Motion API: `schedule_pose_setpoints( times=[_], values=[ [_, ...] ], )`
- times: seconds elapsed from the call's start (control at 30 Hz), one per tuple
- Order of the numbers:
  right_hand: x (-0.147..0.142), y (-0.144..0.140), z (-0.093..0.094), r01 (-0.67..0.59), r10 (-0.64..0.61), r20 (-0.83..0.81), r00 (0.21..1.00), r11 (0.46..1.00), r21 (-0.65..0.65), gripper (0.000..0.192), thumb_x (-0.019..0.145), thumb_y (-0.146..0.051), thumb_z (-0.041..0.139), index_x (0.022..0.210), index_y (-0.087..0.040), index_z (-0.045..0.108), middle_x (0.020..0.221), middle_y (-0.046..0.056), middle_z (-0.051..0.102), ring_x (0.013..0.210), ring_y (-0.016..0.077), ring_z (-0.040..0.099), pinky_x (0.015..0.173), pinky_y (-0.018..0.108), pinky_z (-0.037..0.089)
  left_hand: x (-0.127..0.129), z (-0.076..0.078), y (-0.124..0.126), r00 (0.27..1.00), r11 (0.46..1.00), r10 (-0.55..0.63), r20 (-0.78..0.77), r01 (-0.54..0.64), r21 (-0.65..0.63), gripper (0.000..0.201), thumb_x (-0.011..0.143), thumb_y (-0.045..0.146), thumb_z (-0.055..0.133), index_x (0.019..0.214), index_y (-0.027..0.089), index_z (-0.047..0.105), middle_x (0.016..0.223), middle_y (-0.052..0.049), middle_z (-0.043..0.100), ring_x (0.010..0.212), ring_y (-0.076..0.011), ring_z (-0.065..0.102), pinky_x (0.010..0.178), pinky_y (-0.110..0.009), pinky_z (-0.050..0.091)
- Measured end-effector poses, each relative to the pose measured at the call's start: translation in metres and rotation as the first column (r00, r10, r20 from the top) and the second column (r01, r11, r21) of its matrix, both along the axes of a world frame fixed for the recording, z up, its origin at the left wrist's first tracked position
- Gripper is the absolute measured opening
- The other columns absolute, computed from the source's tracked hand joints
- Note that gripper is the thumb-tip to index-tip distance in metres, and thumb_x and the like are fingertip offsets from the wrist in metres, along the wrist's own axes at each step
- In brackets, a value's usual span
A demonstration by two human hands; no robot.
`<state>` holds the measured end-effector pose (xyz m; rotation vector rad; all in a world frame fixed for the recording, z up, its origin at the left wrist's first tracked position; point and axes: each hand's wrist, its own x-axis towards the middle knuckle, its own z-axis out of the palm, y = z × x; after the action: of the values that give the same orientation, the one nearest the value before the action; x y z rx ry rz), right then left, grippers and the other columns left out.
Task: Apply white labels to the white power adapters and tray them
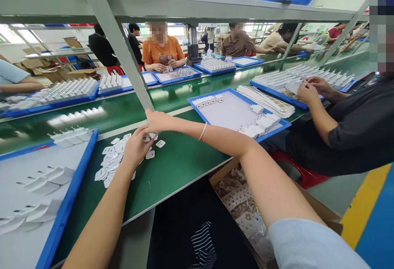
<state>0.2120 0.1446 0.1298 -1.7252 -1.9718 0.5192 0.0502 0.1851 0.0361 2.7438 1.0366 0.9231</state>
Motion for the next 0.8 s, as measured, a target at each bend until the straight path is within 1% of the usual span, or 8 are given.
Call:
schedule_pose_setpoints(
  times=[0.13,0.23,0.3,0.43,0.53,0.6,0.7,0.8],
  values=[
    [0.012,0.003,-0.022,0.025,-0.037,-0.129,0.991,0.995,-0.098,0.042,0.071,-0.017,0.072,0.107,-0.018,0.051,0.081,0.005,0.071,0.073,0.0246,0.070,0.060,0.031,0.056,0.000,-0.010,0.013,0.995,0.995,-0.092,0.032,0.093,-0.025,0.052,0.080,0.006,0.053,0.132,0.013,0.056,0.144,-0.019,0.056,0.133,-0.0349,0.058,0.110,-0.052,0.052],
    [0.024,-0.001,-0.038,0.061,-0.101,-0.265,0.959,0.986,-0.153,0.033,0.080,-0.018,0.069,0.107,-0.018,0.050,0.074,0.001,0.068,0.064,0.0185,0.069,0.057,0.028,0.058,0.002,-0.009,0.010,0.986,0.988,-0.155,0.057,0.156,0.000,0.062,0.083,0.007,0.052,0.143,0.016,0.045,0.154,-0.017,0.046,0.145,-0.0306,0.046,0.119,-0.049,0.044],
    [0.031,-0.004,-0.042,0.091,-0.145,-0.349,0.926,0.982,-0.164,0.028,0.083,-0.018,0.066,0.106,-0.018,0.049,0.075,0.001,0.067,0.065,0.0164,0.069,0.058,0.027,0.060,0.005,-0.005,0.002,0.961,0.968,-0.250,0.121,0.248,0.035,0.064,0.088,0.011,0.052,0.149,0.019,0.037,0.158,-0.017,0.040,0.149,-0.0300,0.040,0.122,-0.050,0.040],
    [0.035,-0.016,-0.034,0.077,-0.139,-0.501,0.854,0.987,-0.143,0.025,0.086,-0.019,0.067,0.106,-0.019,0.051,0.082,0.003,0.068,0.076,0.0171,0.070,0.060,0.027,0.063,0.014,0.004,-0.016,0.853,0.905,-0.423,0.306,0.414,0.097,0.072,0.093,0.025,0.061,0.155,0.025,0.024,0.161,-0.019,0.031,0.151,-0.0332,0.036,0.120,-0.054,0.041],
    [0.032,-0.033,-0.023,-0.034,-0.048,-0.608,0.793,0.992,-0.122,0.023,0.085,-0.024,0.070,0.105,-0.019,0.058,0.094,0.005,0.068,0.086,0.0197,0.071,0.067,0.032,0.066,0.019,0.008,-0.027,0.822,0.902,-0.428,0.376,0.413,0.125,0.070,0.095,0.033,0.062,0.155,0.026,0.026,0.160,-0.019,0.034,0.150,-0.0335,0.037,0.119,-0.055,0.041],
    [0.030,-0.044,-0.019,-0.134,0.034,-0.673,0.739,0.986,-0.097,0.022,0.085,-0.029,0.071,0.103,-0.018,0.064,0.107,0.007,0.067,0.096,0.0213,0.070,0.079,0.037,0.065,0.020,0.010,-0.032,0.808,0.902,-0.428,0.404,0.408,0.141,0.064,0.097,0.035,0.058,0.154,0.025,0.029,0.158,-0.019,0.037,0.148,-0.0319,0.039,0.118,-0.052,0.043],
    [0.025,-0.059,-0.022,-0.190,0.101,-0.733,0.672,0.981,-0.038,0.034,0.079,-0.029,0.078,0.109,-0.018,0.066,0.120,0.008,0.063,0.109,0.0225,0.066,0.095,0.039,0.059,0.020,0.013,-0.038,0.789,0.909,-0.415,0.453,0.384,0.163,0.061,0.099,0.038,0.054,0.153,0.025,0.030,0.156,-0.019,0.039,0.149,-0.0312,0.039,0.117,-0.049,0.046],
    [0.014,-0.067,-0.033,-0.122,0.085,-0.767,0.636,0.992,0.009,0.067,0.064,-0.023,0.087,0.124,-0.020,0.058,0.126,0.009,0.061,0.104,0.0228,0.066,0.094,0.041,0.058,0.022,0.011,-0.042,0.788,0.920,-0.390,0.477,0.359,0.159,0.062,0.100,0.040,0.053,0.155,0.028,0.028,0.157,-0.018,0.037,0.145,-0.0310,0.045,0.115,-0.048,0.049]
  ],
)
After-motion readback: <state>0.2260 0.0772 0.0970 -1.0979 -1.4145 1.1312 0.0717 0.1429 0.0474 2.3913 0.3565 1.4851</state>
